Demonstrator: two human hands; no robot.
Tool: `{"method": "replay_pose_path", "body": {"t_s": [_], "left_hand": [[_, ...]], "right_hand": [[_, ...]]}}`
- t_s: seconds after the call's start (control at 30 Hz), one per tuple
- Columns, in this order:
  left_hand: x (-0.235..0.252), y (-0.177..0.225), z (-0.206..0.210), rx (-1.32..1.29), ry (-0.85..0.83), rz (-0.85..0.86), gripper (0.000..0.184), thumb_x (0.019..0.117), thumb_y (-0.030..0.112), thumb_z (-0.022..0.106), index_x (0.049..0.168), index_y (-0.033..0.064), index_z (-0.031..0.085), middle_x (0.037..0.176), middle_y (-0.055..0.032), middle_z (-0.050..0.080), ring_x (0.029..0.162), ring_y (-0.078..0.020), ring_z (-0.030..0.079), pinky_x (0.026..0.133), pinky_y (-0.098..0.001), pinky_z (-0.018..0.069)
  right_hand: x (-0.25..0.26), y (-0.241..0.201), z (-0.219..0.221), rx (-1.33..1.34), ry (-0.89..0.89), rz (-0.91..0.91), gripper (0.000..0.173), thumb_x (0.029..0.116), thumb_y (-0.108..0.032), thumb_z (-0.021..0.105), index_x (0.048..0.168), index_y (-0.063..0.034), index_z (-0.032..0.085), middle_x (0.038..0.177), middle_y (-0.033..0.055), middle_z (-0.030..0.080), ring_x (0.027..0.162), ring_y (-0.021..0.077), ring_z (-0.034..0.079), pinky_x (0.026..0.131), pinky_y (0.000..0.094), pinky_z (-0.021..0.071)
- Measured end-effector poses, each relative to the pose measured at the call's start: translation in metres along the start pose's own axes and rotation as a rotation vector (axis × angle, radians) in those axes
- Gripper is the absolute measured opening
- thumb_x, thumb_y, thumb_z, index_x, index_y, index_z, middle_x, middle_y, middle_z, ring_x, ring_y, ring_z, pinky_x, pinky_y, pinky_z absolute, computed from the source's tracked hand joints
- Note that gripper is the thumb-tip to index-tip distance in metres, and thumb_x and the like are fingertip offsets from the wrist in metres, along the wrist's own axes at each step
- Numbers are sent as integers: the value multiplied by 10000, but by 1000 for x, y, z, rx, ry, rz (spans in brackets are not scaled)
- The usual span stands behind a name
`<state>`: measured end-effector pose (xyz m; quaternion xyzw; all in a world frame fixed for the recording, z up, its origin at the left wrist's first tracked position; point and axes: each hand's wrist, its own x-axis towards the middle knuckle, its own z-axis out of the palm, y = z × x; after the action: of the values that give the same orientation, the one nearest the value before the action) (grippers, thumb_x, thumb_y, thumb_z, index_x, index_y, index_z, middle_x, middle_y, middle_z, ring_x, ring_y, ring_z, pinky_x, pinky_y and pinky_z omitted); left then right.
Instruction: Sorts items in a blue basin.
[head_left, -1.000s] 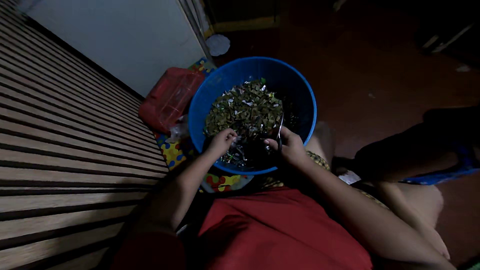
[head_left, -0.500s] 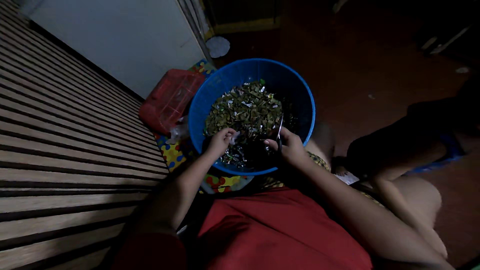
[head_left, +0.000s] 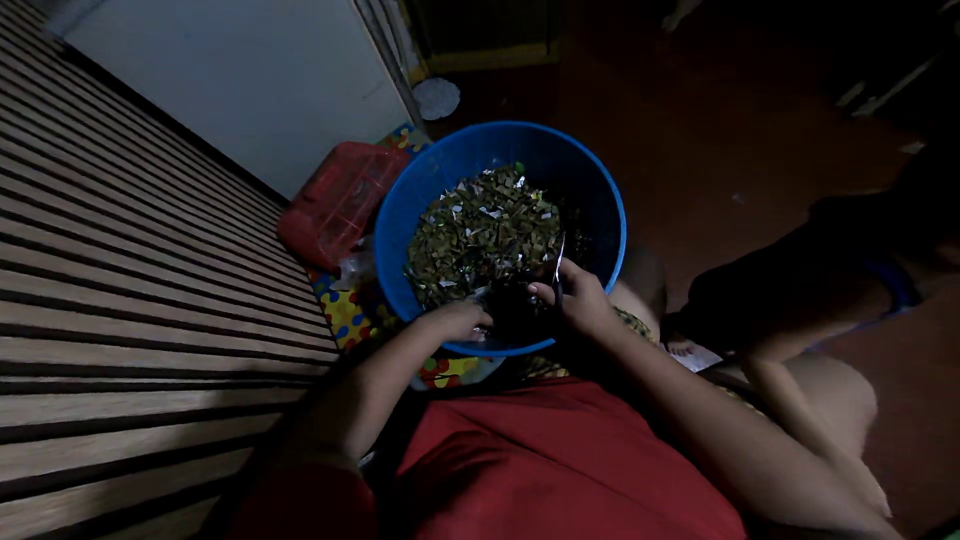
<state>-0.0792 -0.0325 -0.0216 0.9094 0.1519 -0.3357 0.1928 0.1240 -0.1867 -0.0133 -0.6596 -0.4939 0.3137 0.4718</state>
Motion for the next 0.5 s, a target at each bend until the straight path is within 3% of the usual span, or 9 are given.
{"method": "replay_pose_path", "body": {"t_s": [0.1, 0.23, 0.43, 0.5], "left_hand": [[-2, 0, 1, -54, -15, -32, 324, 1028, 167, 617, 1344, 116, 663, 1345, -186, 642, 1287, -384, 583, 1107, -604, 415], [-5, 5, -1, -139, -38, -80, 273, 1041, 168, 599, 1269, 55, 696, 1284, -183, 671, 1246, -360, 610, 1101, -575, 424], [-13, 28, 8, -137, -48, -86, 280, 1049, 176, 570, 1270, 47, 685, 1262, -185, 678, 1226, -367, 618, 1078, -589, 438], [-15, 37, 8, -114, -70, -88, 289, 1055, 162, 554, 1289, 36, 667, 1278, -198, 667, 1240, -379, 608, 1081, -588, 432]], "right_hand": [[0, 2, 1, -7, 2, -10, 328, 953, -348, 726, 1142, -83, 678, 1000, 103, 675, 863, 205, 660, 791, 452, 564], [2, 2, 0, -8, -6, -1, 340, 956, -358, 721, 1150, -83, 678, 1018, 101, 679, 889, 198, 663, 812, 442, 562], [4, 3, -3, -13, 14, -14, 309, 950, -322, 734, 1124, -72, 680, 997, 104, 678, 850, 202, 664, 791, 456, 565], [6, 6, -3, -25, 17, -38, 316, 951, -322, 732, 1140, -73, 689, 1032, 106, 684, 893, 208, 674, 817, 461, 571]]}}
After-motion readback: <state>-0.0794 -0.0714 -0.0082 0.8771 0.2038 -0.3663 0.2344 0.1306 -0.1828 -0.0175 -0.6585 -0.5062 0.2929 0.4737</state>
